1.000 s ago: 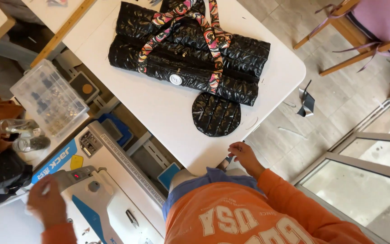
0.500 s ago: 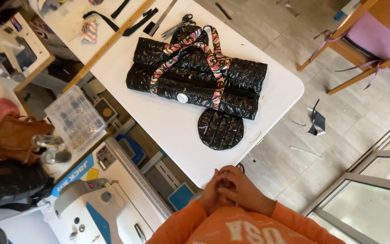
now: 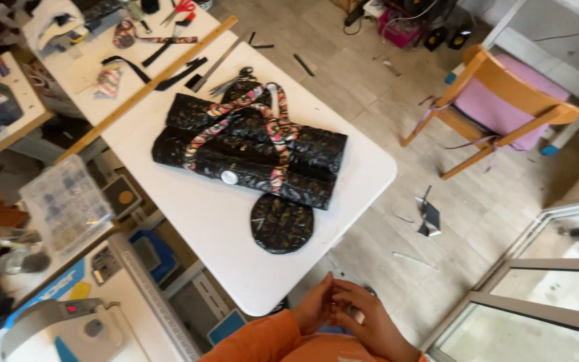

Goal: The person uses scissors to cut small black fabric strips on a workbench filled with sewing supplies.

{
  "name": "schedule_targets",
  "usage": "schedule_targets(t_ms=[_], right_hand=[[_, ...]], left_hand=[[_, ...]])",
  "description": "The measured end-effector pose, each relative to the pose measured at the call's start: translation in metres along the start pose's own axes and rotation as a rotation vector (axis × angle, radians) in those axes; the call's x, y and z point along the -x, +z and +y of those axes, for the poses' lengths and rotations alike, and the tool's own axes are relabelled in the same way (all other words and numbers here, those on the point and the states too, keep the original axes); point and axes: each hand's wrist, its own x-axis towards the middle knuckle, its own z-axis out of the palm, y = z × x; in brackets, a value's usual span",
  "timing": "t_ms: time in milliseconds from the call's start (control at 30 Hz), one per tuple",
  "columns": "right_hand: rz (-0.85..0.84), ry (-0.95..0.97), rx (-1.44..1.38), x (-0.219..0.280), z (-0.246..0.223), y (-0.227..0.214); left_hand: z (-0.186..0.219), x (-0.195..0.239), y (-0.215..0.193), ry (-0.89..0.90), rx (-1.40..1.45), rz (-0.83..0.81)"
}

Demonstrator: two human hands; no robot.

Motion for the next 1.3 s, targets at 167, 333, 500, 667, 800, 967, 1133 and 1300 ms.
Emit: schedule_targets(t_ms=[167, 333, 500, 667, 800, 967, 1133, 1300], right_hand=[[0.05, -0.075, -0.063, 0.02, -0.011, -0.108], [0.396, 0.171, 0.0, 0.041, 0.045, -0.188], [0.563, 0.373, -0.179, 0.035, 0.076, -0.24], [0.512, 0.348, -0.232, 0.009, 0.098, -0.272], [0.451, 0.358, -0.172, -0.021, 0.123, -0.323], [0.718, 0.619, -0.16, -0.083, 0.131, -0.408], [0.744, 0.674, -0.085, -0.156, 0.102, -0.487], [0.685, 0.637, -0.083, -0.205, 0.138, -0.517]], left_hand=[[-0.017, -0.069, 0.063, 0.05, -0.194, 0.168], [-0.015, -0.128, 0.128, 0.126, -0.254, 0.15], [-0.005, -0.179, 0.135, 0.106, -0.272, 0.177], [0.021, -0.245, 0.143, 0.059, -0.248, 0.189], [0.051, -0.335, 0.165, -0.049, -0.241, 0.1], [0.126, -0.432, 0.233, -0.167, -0.378, -0.022], [0.211, -0.502, 0.284, -0.112, -0.358, -0.132], [0.277, -0.533, 0.303, -0.052, -0.348, -0.128]])
